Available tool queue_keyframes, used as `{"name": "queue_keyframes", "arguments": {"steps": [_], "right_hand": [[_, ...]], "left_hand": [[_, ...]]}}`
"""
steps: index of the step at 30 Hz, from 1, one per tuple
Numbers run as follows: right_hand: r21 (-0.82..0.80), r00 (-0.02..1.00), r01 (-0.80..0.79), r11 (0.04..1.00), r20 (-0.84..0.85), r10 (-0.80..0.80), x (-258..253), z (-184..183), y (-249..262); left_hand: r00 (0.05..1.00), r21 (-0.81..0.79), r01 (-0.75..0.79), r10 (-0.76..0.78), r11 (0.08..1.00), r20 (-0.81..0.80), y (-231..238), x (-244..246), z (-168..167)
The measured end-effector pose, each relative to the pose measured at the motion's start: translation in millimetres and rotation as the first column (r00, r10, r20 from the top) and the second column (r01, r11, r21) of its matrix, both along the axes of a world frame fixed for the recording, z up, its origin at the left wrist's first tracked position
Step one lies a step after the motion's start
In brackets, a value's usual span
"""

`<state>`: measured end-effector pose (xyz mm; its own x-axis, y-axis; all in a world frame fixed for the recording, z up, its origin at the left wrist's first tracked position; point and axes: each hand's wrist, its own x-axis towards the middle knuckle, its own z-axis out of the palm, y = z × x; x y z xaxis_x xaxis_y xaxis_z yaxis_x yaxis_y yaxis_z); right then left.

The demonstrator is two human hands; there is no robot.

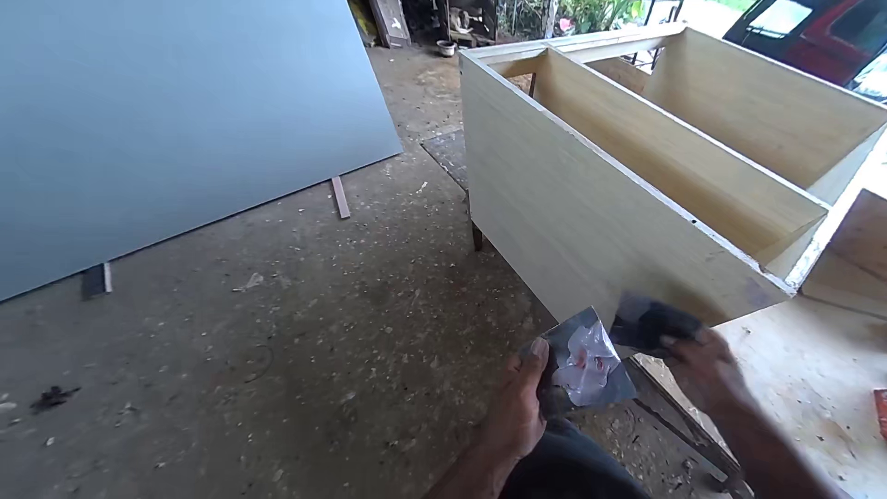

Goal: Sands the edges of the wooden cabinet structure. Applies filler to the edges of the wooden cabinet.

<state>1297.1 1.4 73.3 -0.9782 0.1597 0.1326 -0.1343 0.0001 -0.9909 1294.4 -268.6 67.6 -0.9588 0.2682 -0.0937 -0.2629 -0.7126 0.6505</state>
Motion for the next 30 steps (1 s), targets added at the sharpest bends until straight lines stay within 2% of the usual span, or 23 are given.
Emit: {"name": "queue_keyframes", "arguments": {"steps": [1,2,3,6,8,9,11,12,14,16,19,22,24,27,30], "right_hand": [[-0.275,0.998,-0.044,0.96,0.024,0.052,-4.2,13.5,-0.1],[-0.416,0.989,-0.128,0.9,0.018,0.149,-8.2,24.9,-2.9],[-0.466,0.964,-0.237,0.852,-0.004,0.266,-11.9,33.2,-7.9],[-0.443,0.817,-0.511,0.737,0.017,0.576,-26.2,35.7,-19.7],[-0.357,0.756,-0.561,0.747,0.148,0.638,-32.5,18.0,-9.9],[-0.252,0.774,-0.533,0.808,0.24,0.585,-31.3,7.9,0.4],[0.021,0.85,-0.378,0.926,0.404,0.338,-23.9,-6.1,18.1],[0.046,0.883,-0.261,0.964,0.415,0.219,-14.3,-11.5,20.7],[-0.08,0.937,-0.023,0.997,0.346,0.049,8.6,-4.3,11.7],[-0.226,0.962,0.15,0.963,0.257,-0.09,33.7,12.8,-19.5],[-0.276,0.955,0.275,0.921,0.189,-0.229,56.7,13.1,-64.1],[-0.322,0.897,0.419,0.849,0.294,-0.33,62.7,-1.8,-85.7],[-0.369,0.861,0.476,0.798,0.379,-0.339,63.9,-4.3,-91.2],[-0.373,0.812,0.534,0.759,0.477,-0.337,64.0,-3.7,-95.3],[-0.377,0.77,0.574,0.727,0.552,-0.321,61.2,0.5,-95.9]], "left_hand": [[0.998,-0.017,0.056,-0.056,0.998,0.015,-7.6,-3.1,0.4],[0.991,-0.037,0.131,-0.129,0.991,0.041,-14.8,-6.9,0.3],[0.975,-0.052,0.213,-0.209,0.976,0.069,-20.2,-10.2,-0.1],[0.922,-0.003,0.378,-0.376,0.926,0.09,-22.4,-18.2,-3.0],[0.918,0.038,0.393,-0.395,0.919,0.045,-23.1,-21.6,-6.5],[0.926,0.035,0.374,-0.376,0.927,0.036,-25.5,-23.8,-8.8],[0.954,0.031,0.297,-0.298,0.955,0.037,-31.3,-27.5,-12.4],[0.97,-0.021,0.242,-0.241,0.97,0.034,-33.4,-26.8,-12.0],[0.992,-0.129,0.125,-0.125,0.984,0.012,-30.1,-25.8,-9.5],[1.0,-0.238,0.021,-0.025,0.971,-0.016,-20.4,-20.7,-8.0],[0.993,-0.321,-0.082,0.051,0.944,-0.102,0.9,-10.7,-9.2],[0.966,-0.43,-0.195,0.096,0.882,-0.242,23.4,5.4,-15.2],[0.93,-0.5,-0.278,0.1,0.82,-0.354,35.3,13.9,-19.4],[0.87,-0.553,-0.342,0.034,0.76,-0.492,47.1,22.2,-21.1],[0.83,-0.63,-0.358,-0.074,0.689,-0.552,53.6,25.8,-23.9]]}}
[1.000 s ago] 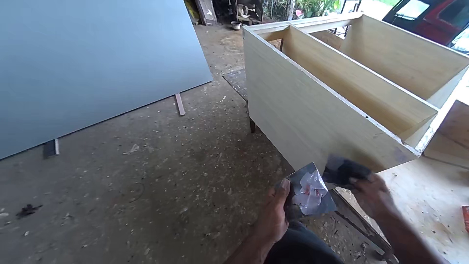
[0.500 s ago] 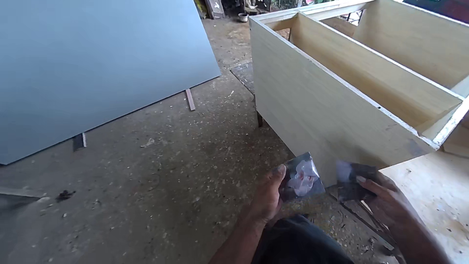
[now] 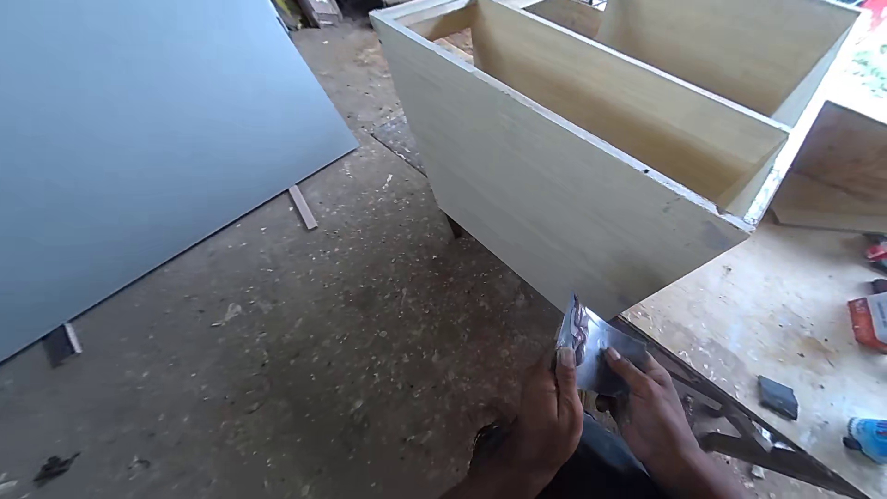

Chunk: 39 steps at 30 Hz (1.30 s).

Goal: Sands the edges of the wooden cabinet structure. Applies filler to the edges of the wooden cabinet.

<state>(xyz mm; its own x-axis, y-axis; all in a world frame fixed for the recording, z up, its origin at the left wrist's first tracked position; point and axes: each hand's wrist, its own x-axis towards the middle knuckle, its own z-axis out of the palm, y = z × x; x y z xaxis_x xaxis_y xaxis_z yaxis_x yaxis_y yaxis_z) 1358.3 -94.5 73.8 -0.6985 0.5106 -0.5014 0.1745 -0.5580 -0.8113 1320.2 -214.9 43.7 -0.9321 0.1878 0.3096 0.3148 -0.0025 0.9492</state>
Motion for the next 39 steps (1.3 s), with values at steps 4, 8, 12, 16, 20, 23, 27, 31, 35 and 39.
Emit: {"name": "queue_keyframes", "arguments": {"steps": [4,8,12,16,20,23,27,31,35,39], "right_hand": [[-0.083,0.999,-0.018,0.996,0.038,0.021,-9.1,4.9,4.4],[-0.039,0.979,-0.186,0.982,-0.088,0.182,-21.9,32.9,34.7],[0.378,0.802,-0.266,0.887,-0.424,0.421,-22.5,76.3,80.2],[0.959,0.514,-0.034,0.28,-0.223,0.828,-10.2,82.3,98.6],[0.934,0.353,0.288,-0.211,0.101,0.93,-14.5,59.5,101.8],[0.882,0.355,0.375,-0.287,0.15,0.923,-24.6,43.8,105.1],[0.864,0.399,0.443,-0.238,0.048,0.916,-34.8,26.6,102.1],[0.895,0.462,0.384,-0.224,0.024,0.886,-43.0,12.4,98.1],[0.943,0.618,0.157,-0.294,0.139,0.774,-46.3,-0.2,112.3],[0.633,0.735,-0.29,0.718,-0.334,0.591,-55.0,23.9,122.4]], "left_hand": [[0.999,-0.161,0.039,-0.042,0.986,-0.012,3.1,1.6,2.9],[0.992,-0.18,0.123,-0.128,0.976,-0.014,-13.8,6.9,13.1],[0.935,-0.039,0.241,-0.222,0.97,0.278,-31.1,10.7,21.7],[0.766,0.501,0.077,-0.373,0.862,0.524,-31.4,-4.1,29.5],[0.697,0.756,-0.075,-0.507,0.651,0.506,-23.3,-6.6,43.7],[0.76,0.829,-0.06,-0.513,0.556,0.399,-15.0,-6.2,39.6],[0.858,0.824,0.114,-0.473,0.554,0.2,-13.3,-8.6,32.7],[0.914,0.732,0.192,-0.392,0.654,0.11,-18.5,-13.5,21.3],[0.909,0.682,0.229,-0.403,0.695,0.105,-33.4,-19.7,13.8],[0.859,0.717,0.253,-0.492,0.65,0.142,-45.6,-25.4,19.2]]}}
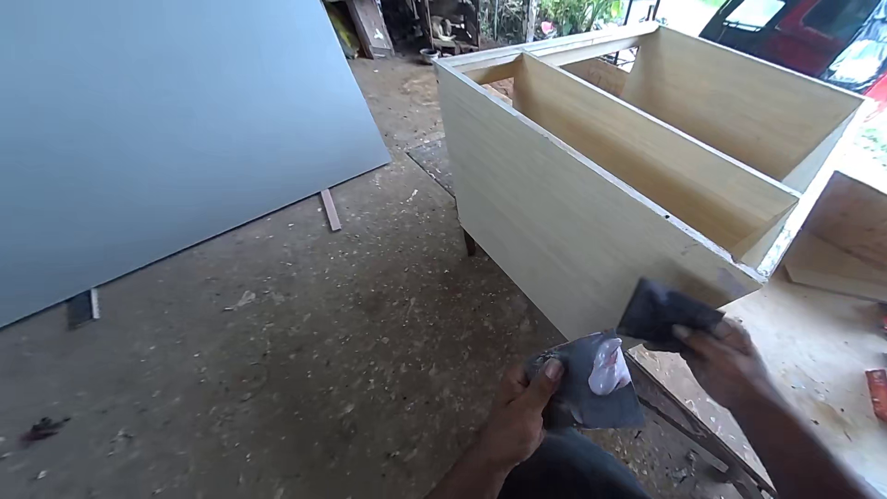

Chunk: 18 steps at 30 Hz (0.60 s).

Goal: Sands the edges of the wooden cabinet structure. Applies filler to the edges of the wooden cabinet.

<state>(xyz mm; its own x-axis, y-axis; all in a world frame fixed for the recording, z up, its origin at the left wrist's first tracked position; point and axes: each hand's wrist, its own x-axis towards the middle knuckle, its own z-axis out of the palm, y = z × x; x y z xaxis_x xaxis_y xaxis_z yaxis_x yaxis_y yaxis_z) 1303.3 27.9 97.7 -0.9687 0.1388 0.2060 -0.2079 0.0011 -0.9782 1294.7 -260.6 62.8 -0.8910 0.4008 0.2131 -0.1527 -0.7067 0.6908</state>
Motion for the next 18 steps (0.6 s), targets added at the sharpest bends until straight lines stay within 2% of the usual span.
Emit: {"name": "queue_keyframes", "arguments": {"steps": [1,2,3,5,7,8,9,10,11,12,13,14,16,18], "right_hand": [[-0.252,0.995,-0.083,0.964,0.036,0.095,-2.8,10.0,-0.2],[-0.376,0.975,-0.195,0.906,0.024,0.22,-5.6,18.4,-3.1],[-0.409,0.936,-0.326,0.852,-0.013,0.352,-10.4,25.1,-7.9],[-0.367,0.804,-0.562,0.741,-0.033,0.593,-22.4,30.4,-17.4],[-0.328,0.685,-0.662,0.674,0.1,0.722,-33.3,18.4,-17.6],[-0.294,0.664,-0.662,0.69,0.196,0.721,-36.0,7.5,-12.2],[-0.187,0.691,-0.621,0.761,0.329,0.644,-35.9,-4.2,-3.9],[-0.002,0.732,-0.551,0.834,0.479,0.485,-36.0,-15.8,4.7],[0.191,0.749,-0.493,0.849,0.589,0.303,-34.8,-28.4,11.3],[0.323,0.764,-0.432,0.842,0.628,0.152,-27.5,-37.5,13.8],[0.426,0.802,-0.348,0.835,0.596,0.031,-19.5,-35.9,14.6],[0.526,0.871,-0.224,0.821,0.486,-0.074,-12.5,-25.3,12.0],[0.694,0.972,0.066,0.717,0.116,-0.202,10.1,0.5,-6.3],[0.774,0.967,0.246,0.584,-0.232,-0.1,28.9,22.6,-34.7]], "left_hand": [[0.998,-0.009,0.032,-0.031,0.999,0.061,-3.4,-1.3,1.8],[0.989,-0.025,0.071,-0.067,0.997,0.134,-6.2,-3.1,3.7],[0.974,-0.035,0.117,-0.108,0.993,0.197,-7.5,-6.2,5.4],[0.941,0.011,0.236,-0.231,0.972,0.247,-7.0,-12.1,3.4],[0.919,0.106,0.31,-0.326,0.945,0.224,-5.3,-14.5,0.0],[0.918,0.151,0.31,-0.337,0.938,0.208,-5.6,-14.6,-2.5],[0.924,0.187,0.291,-0.326,0.938,0.198,-6.9,-15.0,-4.6],[0.937,0.211,0.27,-0.307,0.939,0.169,-9.4,-16.8,-5.3],[0.952,0.196,0.231,-0.263,0.953,0.155,-12.6,-17.3,-3.7],[0.967,0.124,0.172,-0.191,0.977,0.166,-15.5,-15.1,0.2],[0.981,0.02,0.098,-0.1,0.995,0.169,-15.9,-14.0,5.1],[0.988,-0.066,0.024,-0.014,0.998,0.152,-13.7,-14.0,7.7],[0.985,-0.178,-0.078,0.104,0.981,0.139,-5.1,-8.8,4.9],[0.975,-0.27,-0.139,0.179,0.953,0.13,8.0,-5.2,-1.5]]}}
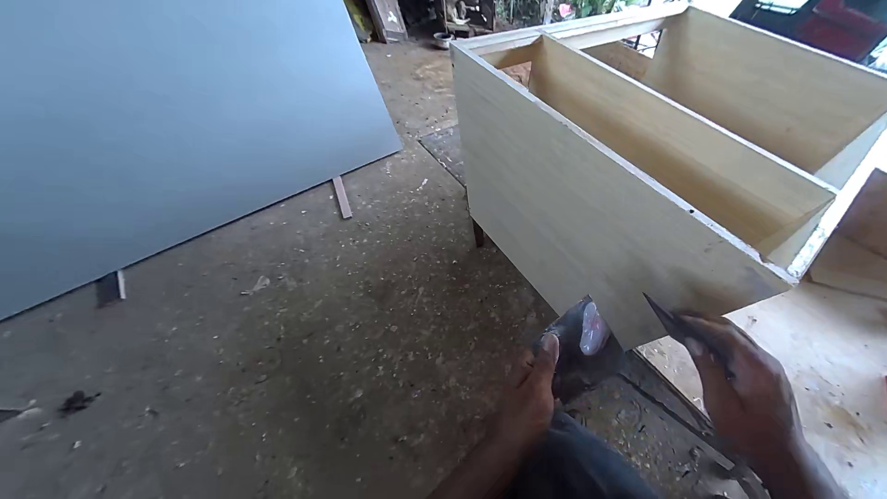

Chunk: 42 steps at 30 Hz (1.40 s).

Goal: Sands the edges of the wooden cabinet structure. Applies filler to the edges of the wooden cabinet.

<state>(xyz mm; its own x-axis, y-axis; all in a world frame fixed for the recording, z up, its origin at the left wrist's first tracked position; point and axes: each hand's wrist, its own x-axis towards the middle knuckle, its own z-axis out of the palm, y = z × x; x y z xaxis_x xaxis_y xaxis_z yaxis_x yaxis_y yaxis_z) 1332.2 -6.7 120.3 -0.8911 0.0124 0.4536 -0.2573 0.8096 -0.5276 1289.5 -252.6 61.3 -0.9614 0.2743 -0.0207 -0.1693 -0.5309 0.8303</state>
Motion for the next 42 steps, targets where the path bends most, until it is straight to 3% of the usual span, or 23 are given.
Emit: {"name": "queue_keyframes", "arguments": {"steps": [2,6,10,14,19,25,28,30,33,36,38,42], "right_hand": [[0.207,0.986,-0.014,0.978,-0.161,0.049,14.2,3.3,-29.9],[0.42,0.986,-0.04,0.907,-0.133,0.105,24.0,-19.6,-53.4],[0.364,0.988,-0.083,0.928,-0.089,0.123,19.3,-1.2,-52.7],[0.354,0.997,-0.055,0.934,-0.034,0.071,12.1,-10.3,-58.3],[0.348,0.997,-0.002,0.938,-0.071,0.028,5.2,-1.9,-59.8],[0.399,0.991,-0.043,0.916,-0.098,0.089,5.1,-11.9,-61.5],[0.492,0.975,-0.096,0.865,-0.128,0.182,15.1,-29.0,-60.0],[0.444,0.966,-0.132,0.886,-0.144,0.216,18.4,-23.1,-53.1],[0.079,0.945,-0.258,0.963,-0.187,0.268,6.6,0.8,-35.6],[-0.19,0.894,-0.43,0.883,-0.229,0.386,-14.2,3.3,-25.9],[-0.166,0.852,-0.506,0.846,-0.247,0.461,-25.2,-8.4,-22.9],[0.111,0.764,-0.586,0.803,-0.254,0.593,-39.3,-28.1,-10.7]], "left_hand": [[0.999,-0.042,-0.041,0.041,0.998,-0.005,14.3,2.7,-7.5],[0.991,-0.133,-0.132,0.127,0.982,-0.042,31.7,9.2,-6.9],[0.984,-0.164,-0.151,0.133,0.975,-0.116,33.3,10.1,-7.7],[0.99,-0.226,-0.135,0.122,0.965,-0.068,33.1,11.6,-2.2],[0.987,-0.234,-0.156,0.139,0.96,-0.087,30.2,11.8,-4.9],[0.988,-0.246,-0.15,0.136,0.957,-0.074,24.9,6.6,-3.9],[0.99,-0.201,-0.139,0.143,0.97,0.007,23.2,-2.1,-2.4],[0.987,-0.159,-0.137,0.147,0.978,0.058,20.0,-5.4,-6.7],[0.985,-0.031,-0.128,0.131,0.991,0.116,14.3,-6.3,2.0],[0.978,0.107,-0.125,0.104,0.986,0.183,13.0,-6.6,15.7],[0.976,0.175,-0.113,0.077,0.978,0.202,14.6,-6.3,20.0],[0.972,0.288,-0.11,0.043,0.951,0.23,15.9,-2.7,25.9]]}}
